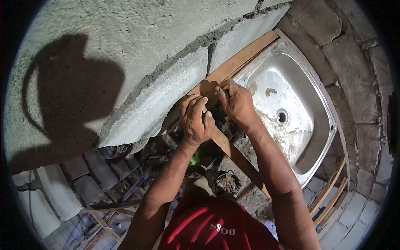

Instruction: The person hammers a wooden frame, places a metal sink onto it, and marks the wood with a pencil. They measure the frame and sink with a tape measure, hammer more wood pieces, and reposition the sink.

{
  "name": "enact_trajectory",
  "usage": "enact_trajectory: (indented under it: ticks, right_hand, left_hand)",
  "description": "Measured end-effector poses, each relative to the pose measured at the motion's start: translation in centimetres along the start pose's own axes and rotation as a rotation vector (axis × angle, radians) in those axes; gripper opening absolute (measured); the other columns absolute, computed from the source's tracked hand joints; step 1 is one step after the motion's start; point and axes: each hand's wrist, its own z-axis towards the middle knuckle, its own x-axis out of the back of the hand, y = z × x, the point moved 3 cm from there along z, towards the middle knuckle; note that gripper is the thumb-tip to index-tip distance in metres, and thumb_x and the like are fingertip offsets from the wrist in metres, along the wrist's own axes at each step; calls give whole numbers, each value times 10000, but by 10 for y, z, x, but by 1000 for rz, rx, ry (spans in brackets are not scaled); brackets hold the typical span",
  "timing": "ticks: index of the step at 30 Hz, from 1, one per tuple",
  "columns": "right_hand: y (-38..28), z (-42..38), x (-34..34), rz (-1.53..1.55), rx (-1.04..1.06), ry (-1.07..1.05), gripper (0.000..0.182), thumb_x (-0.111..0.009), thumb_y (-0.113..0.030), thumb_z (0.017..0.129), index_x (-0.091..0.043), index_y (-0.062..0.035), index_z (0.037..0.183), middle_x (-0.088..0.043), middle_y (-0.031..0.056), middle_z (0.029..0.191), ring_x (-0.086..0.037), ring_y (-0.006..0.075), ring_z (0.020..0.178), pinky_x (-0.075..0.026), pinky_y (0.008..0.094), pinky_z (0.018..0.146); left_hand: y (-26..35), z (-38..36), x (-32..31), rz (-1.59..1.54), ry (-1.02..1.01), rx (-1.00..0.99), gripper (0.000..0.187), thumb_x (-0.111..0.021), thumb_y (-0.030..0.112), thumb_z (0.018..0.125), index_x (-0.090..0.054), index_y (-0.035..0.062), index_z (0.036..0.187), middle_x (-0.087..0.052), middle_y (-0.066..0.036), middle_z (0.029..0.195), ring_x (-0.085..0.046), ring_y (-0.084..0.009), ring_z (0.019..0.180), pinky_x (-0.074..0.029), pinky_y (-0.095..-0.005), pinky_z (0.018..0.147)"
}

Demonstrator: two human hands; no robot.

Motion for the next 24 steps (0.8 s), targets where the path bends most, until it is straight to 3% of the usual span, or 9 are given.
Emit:
enact_trajectory:
  ticks: [8, 10, 14, 16, 18, 19, 21, 22, 24]
  right_hand:
    - [3, -2, 0, 93, 18, -5, 211, -663, -198, 965, -583, -3, 945, -621, 231, 785, -609, 340, 659, -489, 406, 620]
    - [1, -2, 0, 60, 49, -7, 156, -653, -187, 928, -587, -45, 933, -638, 226, 818, -621, 452, 777, -516, 475, 660]
    - [-11, -9, 17, 47, 53, 7, 162, -645, -178, 931, -583, -33, 894, -630, 232, 816, -623, 442, 756, -519, 452, 658]
    - [-13, -23, 37, 87, -126, -39, 176, -627, -176, 955, -604, -5, 921, -652, 225, 808, -667, 360, 730, -531, 417, 658]
    - [8, -56, 97, 222, -281, 190, 233, -562, -196, 1005, -624, 26, 1041, -683, 156, 876, -631, 193, 770, -518, 354, 738]
    - [16, -74, 130, 211, -315, 328, 266, -542, -206, 1025, -638, 36, 1082, -707, 178, 947, -686, 215, 895, -548, 348, 788]
    - [33, -122, 194, 105, -459, 583, 258, -449, -164, 1046, -644, -4, 1100, -695, 148, 1041, -662, 206, 936, -544, 349, 832]
    - [70, -158, 225, 86, -536, 657, 221, -479, -138, 1027, -646, -7, 1088, -692, 129, 1048, -653, 189, 938, -534, 330, 834]
    - [133, -238, 282, -218, -593, 760, 203, -543, -138, 1007, -644, 13, 1098, -690, 123, 1032, -645, 181, 932, -518, 311, 808]
  left_hand:
    - [1, 1, 0, -27, 9, 2, 379, -548, 143, 861, -583, -29, 1197, -626, -198, 1136, -556, -381, 1096, -409, -500, 989]
    - [1, 0, 0, -29, 29, -5, 375, -552, 137, 863, -583, -32, 1196, -629, -198, 1126, -562, -386, 1083, -415, -500, 985]
    - [0, 0, 1, -23, 34, -14, 374, -558, 124, 856, -581, -30, 1196, -632, -198, 1118, -564, -391, 1083, -415, -503, 987]
    - [2, 2, 2, -19, 10, -7, 380, -566, 120, 845, -578, -23, 1197, -630, -198, 1122, -561, -393, 1091, -414, -500, 987]
    - [0, -1, -1, 5, 26, 25, 388, -572, 84, 831, -571, -12, 1208, -627, -187, 1138, -553, -389, 1095, -406, -498, 995]
    - [4, 2, 3, 19, 18, 35, 374, -590, 75, 823, -580, -11, 1187, -638, -187, 1097, -572, -381, 1065, -414, -491, 985]
    - [9, 12, 11, -3, -21, 114, 312, -613, 62, 832, -606, -3, 1137, -660, -170, 1028, -606, -356, 1008, -444, -465, 952]
    - [8, 18, 15, -39, -53, 184, 264, -619, 58, 849, -622, 5, 1108, -671, -153, 1000, -623, -339, 980, -465, -446, 930]
    - [13, 39, 24, -303, -37, 568, 192, -613, 110, 923, -645, -13, 1068, -698, -118, 957, -670, -226, 894, -514, -349, 835]
